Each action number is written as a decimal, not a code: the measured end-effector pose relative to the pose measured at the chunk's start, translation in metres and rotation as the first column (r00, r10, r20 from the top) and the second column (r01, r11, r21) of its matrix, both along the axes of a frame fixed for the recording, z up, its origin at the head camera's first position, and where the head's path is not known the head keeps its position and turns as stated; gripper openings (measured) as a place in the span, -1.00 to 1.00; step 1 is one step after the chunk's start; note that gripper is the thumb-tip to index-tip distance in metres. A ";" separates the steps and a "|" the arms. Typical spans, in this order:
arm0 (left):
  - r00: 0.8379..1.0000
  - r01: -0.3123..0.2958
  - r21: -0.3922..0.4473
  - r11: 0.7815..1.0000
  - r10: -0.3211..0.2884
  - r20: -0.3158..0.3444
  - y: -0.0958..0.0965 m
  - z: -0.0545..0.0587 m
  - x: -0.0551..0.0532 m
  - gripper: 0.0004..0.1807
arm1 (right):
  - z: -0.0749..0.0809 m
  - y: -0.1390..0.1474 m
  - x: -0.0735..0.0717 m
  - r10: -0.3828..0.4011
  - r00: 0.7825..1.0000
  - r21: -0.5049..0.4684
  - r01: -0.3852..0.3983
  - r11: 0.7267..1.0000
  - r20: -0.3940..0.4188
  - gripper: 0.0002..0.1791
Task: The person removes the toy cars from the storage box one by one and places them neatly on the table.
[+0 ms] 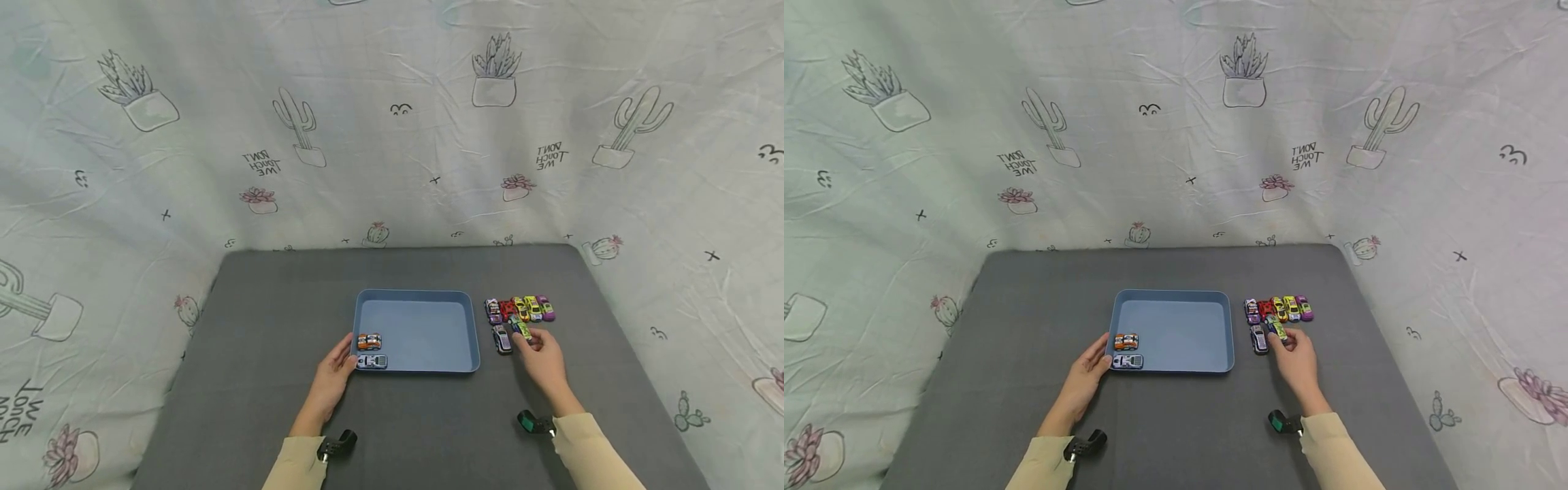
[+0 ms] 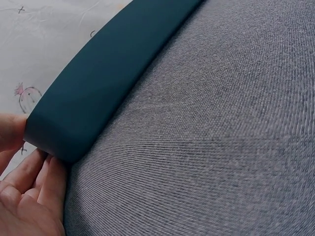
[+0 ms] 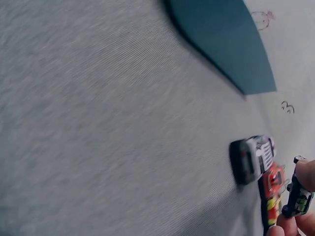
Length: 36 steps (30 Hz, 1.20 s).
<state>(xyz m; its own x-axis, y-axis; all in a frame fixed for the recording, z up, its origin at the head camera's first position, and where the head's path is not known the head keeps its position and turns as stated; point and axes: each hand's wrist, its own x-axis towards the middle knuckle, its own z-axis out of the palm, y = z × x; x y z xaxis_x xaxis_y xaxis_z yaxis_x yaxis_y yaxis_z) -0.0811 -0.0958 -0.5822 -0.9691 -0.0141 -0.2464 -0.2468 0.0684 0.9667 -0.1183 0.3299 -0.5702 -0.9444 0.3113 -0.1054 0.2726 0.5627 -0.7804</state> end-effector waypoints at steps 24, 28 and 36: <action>0.999 0.002 -0.017 1.000 -0.001 0.036 0.001 0.004 0.001 -0.45 | -0.017 0.008 0.005 -0.026 0.992 -0.084 0.037 0.996 0.125 -0.27; 0.999 0.002 -0.014 1.000 -0.002 0.038 0.002 0.004 0.000 -0.45 | -0.017 0.007 0.004 -0.018 0.993 -0.092 0.029 0.995 0.113 -0.28; 0.999 0.004 -0.022 1.000 -0.003 0.041 0.002 0.005 0.001 -0.45 | -0.018 0.008 0.005 0.011 0.994 -0.069 -0.003 0.998 0.106 -0.34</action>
